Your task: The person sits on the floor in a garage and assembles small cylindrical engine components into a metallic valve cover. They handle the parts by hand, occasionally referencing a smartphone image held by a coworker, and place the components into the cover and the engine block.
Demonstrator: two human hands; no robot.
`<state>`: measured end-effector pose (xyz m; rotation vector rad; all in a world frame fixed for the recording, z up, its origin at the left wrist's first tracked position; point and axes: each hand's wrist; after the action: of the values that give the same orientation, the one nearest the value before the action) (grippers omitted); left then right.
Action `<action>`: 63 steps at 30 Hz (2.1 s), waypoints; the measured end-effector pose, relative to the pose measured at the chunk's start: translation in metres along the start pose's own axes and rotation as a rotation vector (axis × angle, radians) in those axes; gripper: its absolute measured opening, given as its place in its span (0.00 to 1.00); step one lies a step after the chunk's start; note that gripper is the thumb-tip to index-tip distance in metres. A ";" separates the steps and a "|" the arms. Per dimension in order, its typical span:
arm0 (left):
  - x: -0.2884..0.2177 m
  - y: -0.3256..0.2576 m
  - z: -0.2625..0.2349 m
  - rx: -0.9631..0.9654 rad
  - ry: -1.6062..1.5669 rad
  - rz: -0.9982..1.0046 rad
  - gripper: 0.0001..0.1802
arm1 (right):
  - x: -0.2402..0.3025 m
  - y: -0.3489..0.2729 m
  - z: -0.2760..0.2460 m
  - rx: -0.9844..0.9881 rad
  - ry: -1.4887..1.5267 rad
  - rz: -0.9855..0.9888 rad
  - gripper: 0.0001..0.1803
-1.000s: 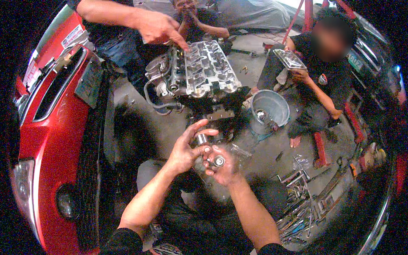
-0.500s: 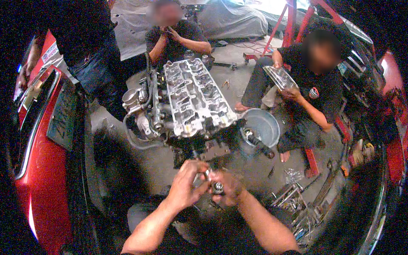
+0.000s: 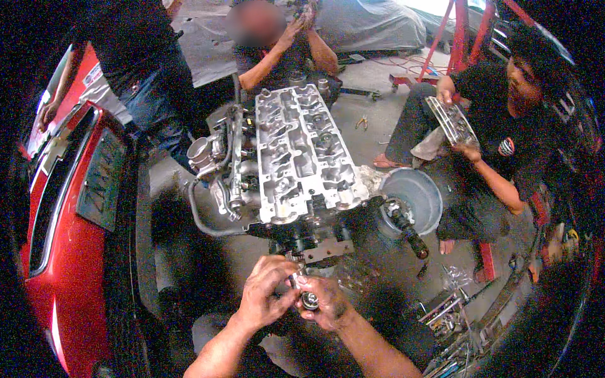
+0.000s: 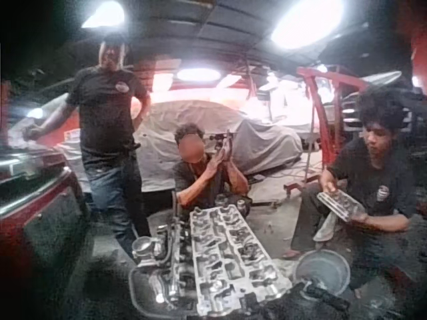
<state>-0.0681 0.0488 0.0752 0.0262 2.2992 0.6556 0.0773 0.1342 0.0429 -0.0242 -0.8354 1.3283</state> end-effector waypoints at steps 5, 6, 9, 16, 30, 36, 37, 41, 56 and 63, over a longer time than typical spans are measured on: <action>-0.020 0.002 0.006 -0.042 0.308 0.040 0.26 | -0.005 0.002 0.000 -0.005 0.070 -0.106 0.14; -0.022 0.003 0.006 -0.039 0.313 0.053 0.26 | -0.004 0.000 -0.001 -0.007 0.049 -0.112 0.14; -0.026 0.008 0.007 -0.033 0.277 0.095 0.27 | 0.000 -0.006 -0.003 -0.009 -0.004 -0.127 0.16; -0.027 0.020 0.004 -0.012 0.052 -0.013 0.27 | 0.010 -0.017 -0.006 0.013 0.082 -0.144 0.18; -0.031 0.064 -0.007 0.398 0.035 -0.049 0.22 | 0.024 -0.029 -0.019 -0.028 0.190 -0.270 0.14; -0.020 0.143 -0.058 0.313 0.210 0.031 0.20 | 0.029 -0.026 -0.024 -0.041 0.237 -0.245 0.11; -0.014 0.160 -0.070 0.303 0.263 0.002 0.20 | 0.028 -0.025 -0.024 -0.029 0.253 -0.224 0.12; 0.031 0.205 -0.091 0.441 0.322 -0.240 0.22 | 0.023 -0.016 -0.029 0.038 0.339 -0.102 0.22; 0.088 0.223 -0.073 0.667 0.521 -0.083 0.21 | 0.029 -0.008 -0.028 -0.020 0.293 -0.093 0.26; 0.085 0.222 -0.075 0.657 0.440 -0.173 0.24 | 0.032 -0.006 -0.027 -0.010 0.300 -0.109 0.26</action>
<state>-0.2172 0.2254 0.1682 -0.0090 2.8037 -0.2284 0.0972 0.1713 0.0436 -0.1798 -0.5802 1.1821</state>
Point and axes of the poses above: each hand's wrist, its own y-axis towards the middle knuckle, its own z-axis out of the palm, x = y × z, and after that the axes turned 3 degrees about -y, right-handed
